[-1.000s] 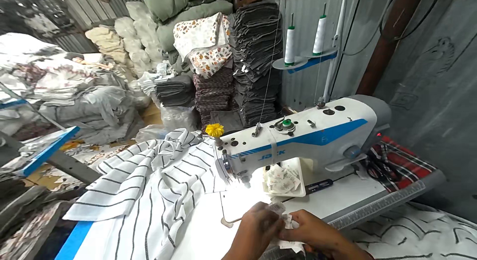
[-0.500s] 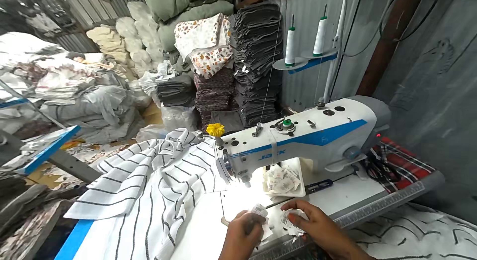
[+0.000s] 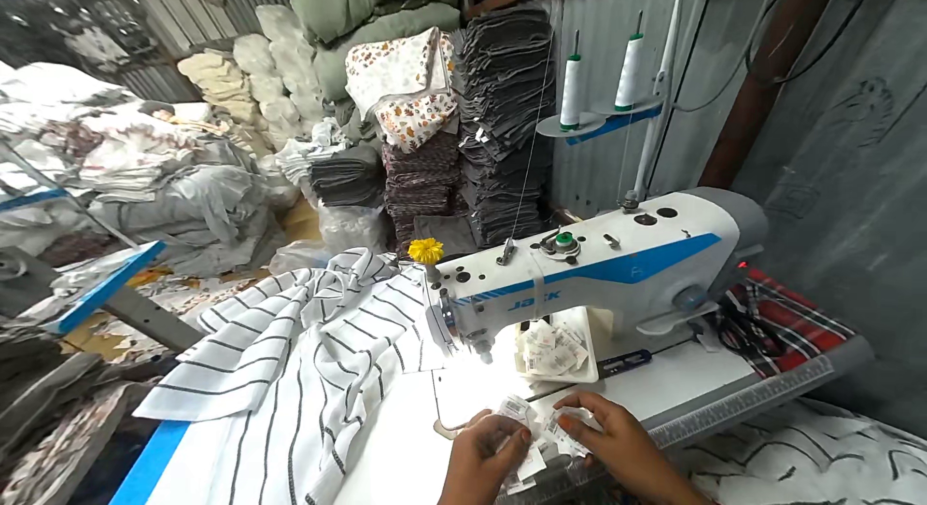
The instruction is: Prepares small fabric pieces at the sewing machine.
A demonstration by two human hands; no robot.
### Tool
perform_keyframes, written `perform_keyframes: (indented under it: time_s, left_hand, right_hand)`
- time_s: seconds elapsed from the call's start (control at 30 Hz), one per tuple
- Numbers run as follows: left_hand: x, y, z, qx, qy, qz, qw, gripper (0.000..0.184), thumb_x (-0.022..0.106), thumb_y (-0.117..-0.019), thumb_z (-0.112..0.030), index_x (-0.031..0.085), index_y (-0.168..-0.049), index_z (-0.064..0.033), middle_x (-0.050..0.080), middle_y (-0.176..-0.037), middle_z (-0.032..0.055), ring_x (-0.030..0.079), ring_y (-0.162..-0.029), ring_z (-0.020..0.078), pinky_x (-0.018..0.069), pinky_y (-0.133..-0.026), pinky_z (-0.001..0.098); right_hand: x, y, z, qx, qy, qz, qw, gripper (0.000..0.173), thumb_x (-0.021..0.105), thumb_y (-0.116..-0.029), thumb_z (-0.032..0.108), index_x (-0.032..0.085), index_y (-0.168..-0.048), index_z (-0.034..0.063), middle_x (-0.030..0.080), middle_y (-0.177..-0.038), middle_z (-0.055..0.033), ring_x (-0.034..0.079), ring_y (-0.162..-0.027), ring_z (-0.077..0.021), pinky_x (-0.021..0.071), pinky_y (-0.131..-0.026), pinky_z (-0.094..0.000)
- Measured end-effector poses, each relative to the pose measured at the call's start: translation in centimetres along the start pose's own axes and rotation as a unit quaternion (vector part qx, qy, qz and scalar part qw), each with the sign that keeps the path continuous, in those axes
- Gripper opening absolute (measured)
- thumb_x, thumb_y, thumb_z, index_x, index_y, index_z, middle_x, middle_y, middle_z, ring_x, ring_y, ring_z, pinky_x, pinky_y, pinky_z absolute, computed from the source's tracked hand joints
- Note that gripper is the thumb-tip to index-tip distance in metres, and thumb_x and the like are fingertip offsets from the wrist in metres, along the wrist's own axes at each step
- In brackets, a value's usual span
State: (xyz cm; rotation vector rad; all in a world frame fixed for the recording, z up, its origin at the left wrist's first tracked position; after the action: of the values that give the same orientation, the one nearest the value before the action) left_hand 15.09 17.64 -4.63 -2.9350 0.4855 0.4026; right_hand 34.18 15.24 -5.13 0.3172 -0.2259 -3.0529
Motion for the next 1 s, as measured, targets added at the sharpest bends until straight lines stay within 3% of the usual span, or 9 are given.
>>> perform_keyframes:
  time_s: [0.1, 0.17, 0.37, 0.53, 0.73, 0.83, 1.0]
  left_hand:
    - [0.5, 0.1, -0.2, -0.012, -0.005, 0.012, 1.000, 0.022, 0.076, -0.0901, -0.029, 0.078, -0.099, -0.0097, 0.072, -0.098, 0.0014, 0.067, -0.094, 0.0088, 0.0562, -0.085, 0.0279]
    - [0.6, 0.1, -0.2, 0.004, -0.005, 0.007, 1.000, 0.018, 0.077, -0.0897, -0.027, 0.078, -0.094, -0.0098, 0.073, -0.096, 0.0007, 0.068, -0.093, 0.0080, 0.0564, -0.085, 0.0271]
    - [-0.8, 0.3, 0.9, -0.011, 0.028, -0.012, 0.999, 0.014, 0.072, -0.0926, -0.022, 0.073, -0.095, -0.0083, 0.068, -0.091, 0.0002, 0.064, -0.078, 0.0050, 0.0545, -0.071, 0.0229]
    - [-1.1, 0.7, 1.5, -0.027, 0.064, -0.009, 0.998, 0.011, 0.069, -0.0937, -0.016, 0.070, -0.098, -0.0066, 0.068, -0.084, -0.0018, 0.059, -0.064, 0.0027, 0.0505, -0.059, 0.0199]
    - [-0.7, 0.2, 2.9, -0.038, 0.070, -0.024, 0.996, 0.013, 0.067, -0.0955, -0.019, 0.068, -0.098, -0.0070, 0.064, -0.082, -0.0018, 0.056, -0.062, 0.0032, 0.0475, -0.058, 0.0199]
    - [-0.5, -0.1, 5.0, -0.070, 0.073, -0.042, 0.994, 0.013, 0.065, -0.0960, -0.019, 0.066, -0.098, -0.0064, 0.064, -0.081, -0.0010, 0.058, -0.065, 0.0051, 0.0498, -0.061, 0.0224]
    - [-0.4, 0.0, 6.2, -0.107, 0.058, -0.078, 0.989, 0.015, 0.065, -0.0957, -0.021, 0.065, -0.098, -0.0063, 0.063, -0.076, -0.0006, 0.058, -0.064, 0.0069, 0.0497, -0.062, 0.0255]
  right_hand:
    - [0.5, 0.0, 0.1, 0.000, 0.005, 0.014, 1.000, 0.026, 0.064, -0.1008, 0.024, 0.065, -0.121, 0.0072, 0.069, -0.105, -0.0051, 0.068, -0.075, -0.0098, 0.0589, -0.064, -0.0274]
    - [0.8, 0.0, 0.2, -0.006, 0.011, 0.020, 1.000, 0.026, 0.064, -0.1007, 0.025, 0.065, -0.120, 0.0076, 0.070, -0.105, -0.0049, 0.068, -0.075, -0.0098, 0.0588, -0.064, -0.0275]
    - [-0.5, 0.0, 0.0, -0.019, -0.004, -0.027, 0.999, 0.023, 0.065, -0.0995, 0.022, 0.067, -0.117, 0.0075, 0.070, -0.107, -0.0034, 0.068, -0.075, -0.0081, 0.0583, -0.064, -0.0261]
    - [-1.0, 0.0, -0.2, -0.016, -0.036, -0.042, 0.998, 0.021, 0.065, -0.0989, 0.021, 0.066, -0.116, 0.0075, 0.072, -0.100, -0.0020, 0.070, -0.076, -0.0093, 0.0583, -0.063, -0.0253]
    - [0.0, -0.9, -1.9, 0.047, -0.071, 0.002, 0.996, 0.022, 0.061, -0.1021, 0.018, 0.064, -0.119, 0.0054, 0.067, -0.105, -0.0049, 0.067, -0.078, -0.0095, 0.0579, -0.068, -0.0258]
    - [1.3, -1.3, -3.8, 0.086, -0.131, 0.009, 0.988, 0.029, 0.060, -0.1039, 0.024, 0.062, -0.125, 0.0040, 0.068, -0.105, -0.0060, 0.067, -0.079, -0.0101, 0.0576, -0.070, -0.0257]
    - [2.6, -1.2, -4.2, 0.099, -0.184, -0.010, 0.978, 0.037, 0.067, -0.1002, 0.029, 0.061, -0.128, 0.0042, 0.068, -0.103, -0.0062, 0.066, -0.073, -0.0103, 0.0574, -0.065, -0.0248]
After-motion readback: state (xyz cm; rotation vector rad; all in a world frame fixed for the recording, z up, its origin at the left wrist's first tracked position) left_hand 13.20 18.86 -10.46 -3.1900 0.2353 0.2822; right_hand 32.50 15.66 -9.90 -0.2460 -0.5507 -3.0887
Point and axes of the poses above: each hand's wrist, its own y-axis away from the middle knuckle, its own x-axis out of the palm, z = x × y, the point moved 8 cm from there along -y, towards the middle knuckle
